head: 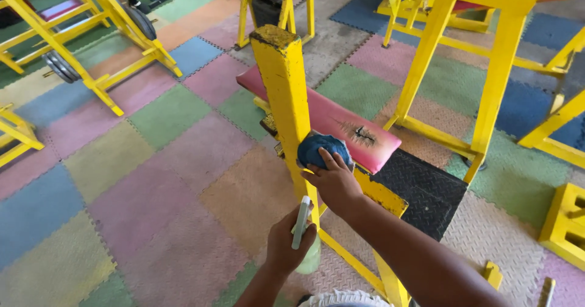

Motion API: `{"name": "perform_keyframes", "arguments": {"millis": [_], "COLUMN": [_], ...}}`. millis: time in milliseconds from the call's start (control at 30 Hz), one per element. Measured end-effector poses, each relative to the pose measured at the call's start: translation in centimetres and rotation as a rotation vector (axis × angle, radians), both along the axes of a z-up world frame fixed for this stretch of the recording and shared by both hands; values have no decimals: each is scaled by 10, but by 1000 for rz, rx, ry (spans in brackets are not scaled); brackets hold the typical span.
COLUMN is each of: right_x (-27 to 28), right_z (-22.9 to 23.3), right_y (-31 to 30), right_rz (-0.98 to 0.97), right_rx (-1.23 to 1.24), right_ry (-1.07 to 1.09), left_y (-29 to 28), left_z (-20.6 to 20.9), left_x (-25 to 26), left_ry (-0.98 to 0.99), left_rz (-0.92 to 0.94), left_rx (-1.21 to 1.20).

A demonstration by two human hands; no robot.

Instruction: Cleaning and wiping down yellow gym machine frames and a red weight bench using a spray bottle and cloth.

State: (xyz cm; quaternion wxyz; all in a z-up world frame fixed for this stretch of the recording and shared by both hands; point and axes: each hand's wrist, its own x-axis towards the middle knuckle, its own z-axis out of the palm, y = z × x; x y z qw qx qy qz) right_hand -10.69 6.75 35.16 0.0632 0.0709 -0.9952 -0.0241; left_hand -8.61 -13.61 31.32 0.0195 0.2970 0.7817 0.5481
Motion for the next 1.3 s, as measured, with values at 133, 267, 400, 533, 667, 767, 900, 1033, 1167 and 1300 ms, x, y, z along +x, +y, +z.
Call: {"name": "perform_keyframes", "arguments": {"millis": [133,267,400,533,667,767,900,1033,1167,1300], "right_x": [13,45,86,107,106,98,72,41,3,-32], "right_z": [-5,19,40,41,22,15,2,1,-2,2], "right_y": [7,4,9,22,21,18,19,12,-2,-10], "right_rz": [49,-44,-110,-103,-81,-119,-108,-108,-198,-367], "right_rx": [-49,-121,-160,-343,-228,-134,-123,-88,-45,23], "right_ry": [140,140,52,87,96,85,138,116,115,-50], "left_y": [10,21,31,37,37,33,17,9,1,-7], "left_z": [13,11,16,16,10,11,13,15,18,18], "left_x": [0,-3,-1,-1,1,2,2,-5,-13,-23], "left_ry": [-17,19,16,-32,-35,-14,1,5,28,35], "left_rz": [-48,-107,-111,-78,-51,-45,-43,-37,-41,-68], "left_rx": [26,69,74,35,34,79,84,90,87,74]}}
